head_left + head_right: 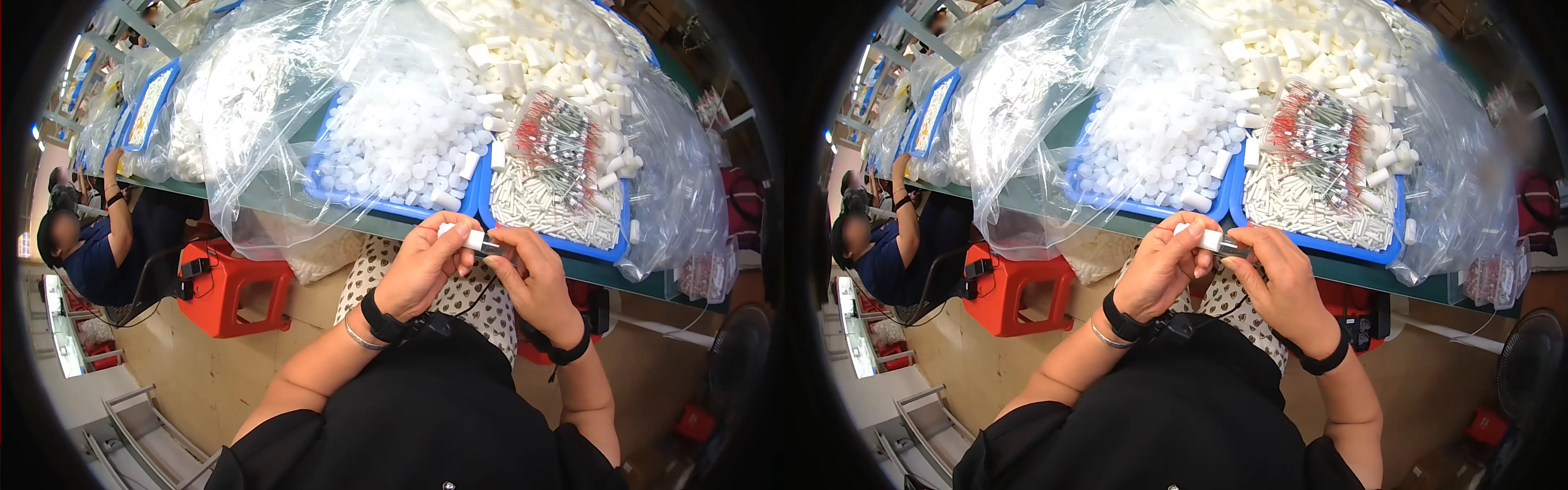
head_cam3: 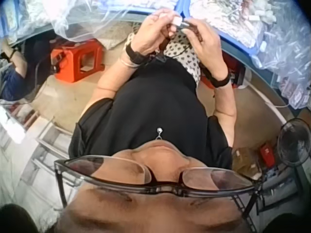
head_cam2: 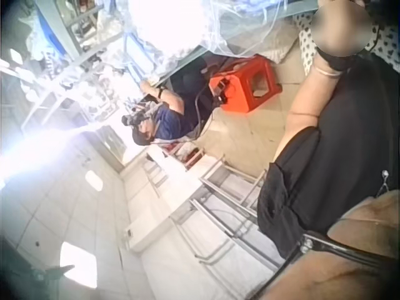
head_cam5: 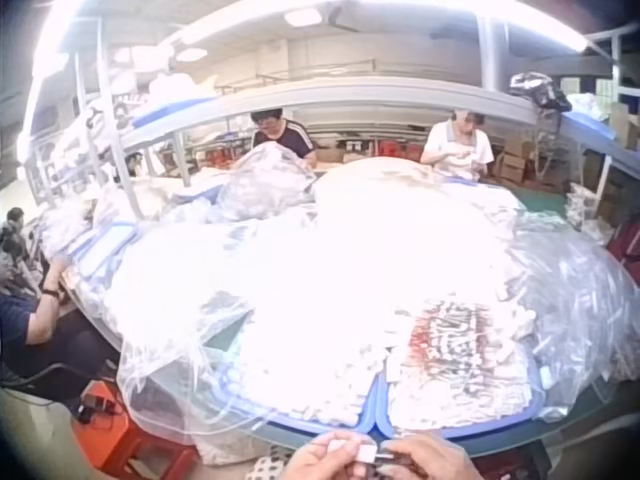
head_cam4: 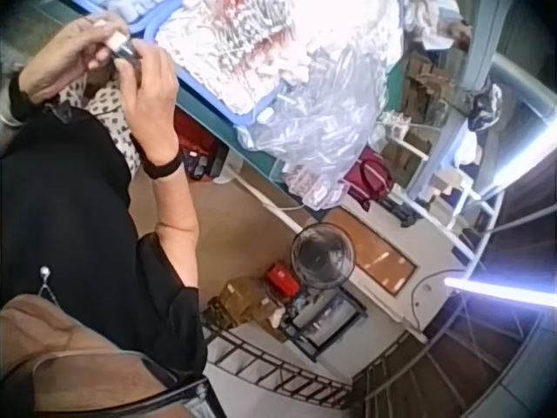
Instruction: The person assembles small white cylindrical components by inserting thin metal pins into them. They pick up a white cylinder and a pin from blue trays on the table, insert the pin into the cylinder, and place the assembled unit into a clear plastic bag. The process is repeated continuously throughout the clip.
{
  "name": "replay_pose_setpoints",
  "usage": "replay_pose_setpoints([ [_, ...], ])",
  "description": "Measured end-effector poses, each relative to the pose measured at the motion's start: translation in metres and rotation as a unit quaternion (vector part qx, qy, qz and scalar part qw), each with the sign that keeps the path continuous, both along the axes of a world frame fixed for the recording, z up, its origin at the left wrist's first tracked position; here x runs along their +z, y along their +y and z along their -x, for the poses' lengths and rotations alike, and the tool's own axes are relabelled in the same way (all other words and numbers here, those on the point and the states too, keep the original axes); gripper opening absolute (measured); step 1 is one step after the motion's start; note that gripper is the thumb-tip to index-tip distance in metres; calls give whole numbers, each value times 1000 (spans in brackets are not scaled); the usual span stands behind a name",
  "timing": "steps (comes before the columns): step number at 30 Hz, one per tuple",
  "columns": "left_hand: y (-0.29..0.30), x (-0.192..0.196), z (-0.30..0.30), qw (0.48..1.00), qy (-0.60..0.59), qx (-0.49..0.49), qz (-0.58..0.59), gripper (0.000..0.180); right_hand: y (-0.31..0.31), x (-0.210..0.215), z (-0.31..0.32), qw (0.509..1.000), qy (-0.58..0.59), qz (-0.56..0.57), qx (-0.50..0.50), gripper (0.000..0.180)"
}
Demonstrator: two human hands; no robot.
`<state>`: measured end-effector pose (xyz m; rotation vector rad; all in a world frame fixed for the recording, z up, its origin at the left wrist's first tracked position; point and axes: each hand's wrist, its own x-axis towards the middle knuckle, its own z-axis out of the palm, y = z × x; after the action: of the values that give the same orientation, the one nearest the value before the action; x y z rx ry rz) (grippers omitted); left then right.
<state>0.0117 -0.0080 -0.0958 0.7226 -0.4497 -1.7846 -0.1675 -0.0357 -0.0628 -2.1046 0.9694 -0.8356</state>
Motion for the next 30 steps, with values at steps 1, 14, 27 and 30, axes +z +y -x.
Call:
replay_pose_setpoints([
  [1, 1, 0, 1, 1000, -22, 11, 7, 21, 3, -3, -1, 999, -16, -34, -15, 25],
  [14, 14, -6, 13, 946, -225, -75, 220, 50, 6, -20, -10, 995, -59, 39, 69, 26],
  [27, 12, -18, 8, 992, 50, -89, 73, 59, 8, -20, -19, 995, 7, 98, 30, 35],
  [30, 9, -19, 9, 989, 88, -94, 71, 57, 8, -17, -17, 994, 32, 102, 27, 29],
])
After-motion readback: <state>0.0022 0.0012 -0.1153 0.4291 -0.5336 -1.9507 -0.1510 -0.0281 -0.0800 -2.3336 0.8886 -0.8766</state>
